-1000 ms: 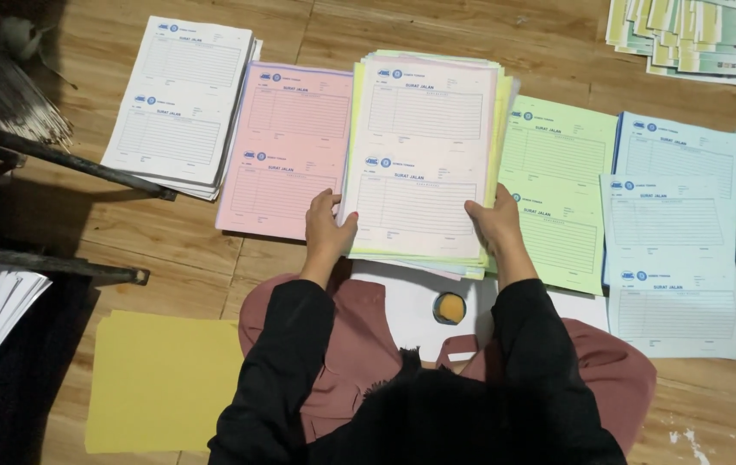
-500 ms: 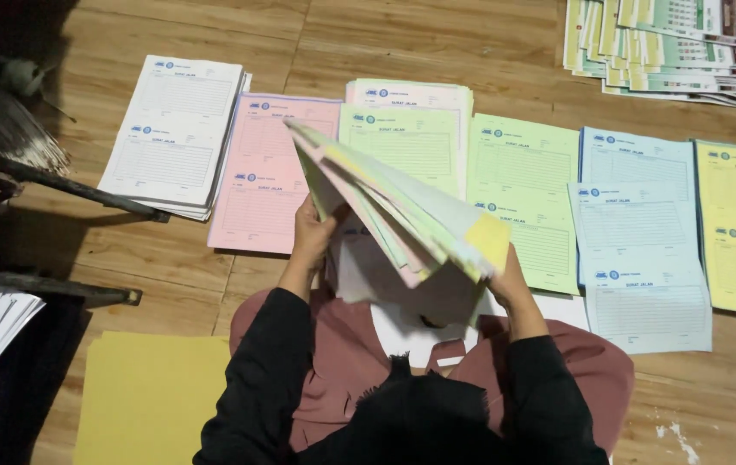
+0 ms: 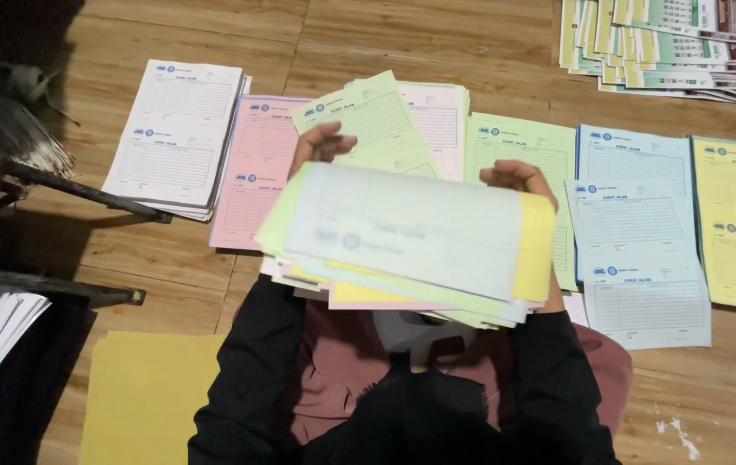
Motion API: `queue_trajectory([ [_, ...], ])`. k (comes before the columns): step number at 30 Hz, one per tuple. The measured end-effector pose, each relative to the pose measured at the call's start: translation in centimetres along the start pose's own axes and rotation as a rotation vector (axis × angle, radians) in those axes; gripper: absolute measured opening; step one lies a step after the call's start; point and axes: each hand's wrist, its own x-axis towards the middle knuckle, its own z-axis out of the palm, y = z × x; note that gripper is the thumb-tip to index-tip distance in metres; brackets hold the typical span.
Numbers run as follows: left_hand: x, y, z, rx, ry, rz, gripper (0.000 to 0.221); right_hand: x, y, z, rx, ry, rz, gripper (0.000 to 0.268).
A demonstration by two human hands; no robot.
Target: Sorting and stacking multi-colored printed forms into organized piles on the floor.
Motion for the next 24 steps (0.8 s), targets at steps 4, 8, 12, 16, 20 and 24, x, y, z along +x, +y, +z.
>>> queue_trajectory([
  [4,-0.6,-2.0,0.2,0.09,0.065,-0.121,0.053,1.4,-1.9,0.8,-0.084,0.024,-0.106,0.023],
  [8,1.3,-2.4,-0.4,0.233,0.166,-0.226,0.051,4.4,-3.2,-0.7,-0.139,0.029,-0.18,0.023],
  [12,1.8,-3.0,-0.5,0.443,0.305,-0.39,0.05,5.9,-1.9,1.3,-0.187,0.079,0.172,0.051],
  [16,-1.1,-6.9,-0.7,0.447,0.373,-0.515,0.031,7.0,7.5,2.5,0.029,0.147,0.476,0.039],
  [20,-2.2,-4.4,1.2,0.429,0.411,-0.435,0.03,5.9,4.0,4.7,0.047,0.131,0.258,0.027],
  [24,-0.9,-4.2,0.2,0.403,0.52,-0.36,0.027,9.1,1.0,6.0,-0.228,0.141,0.028,0.05],
])
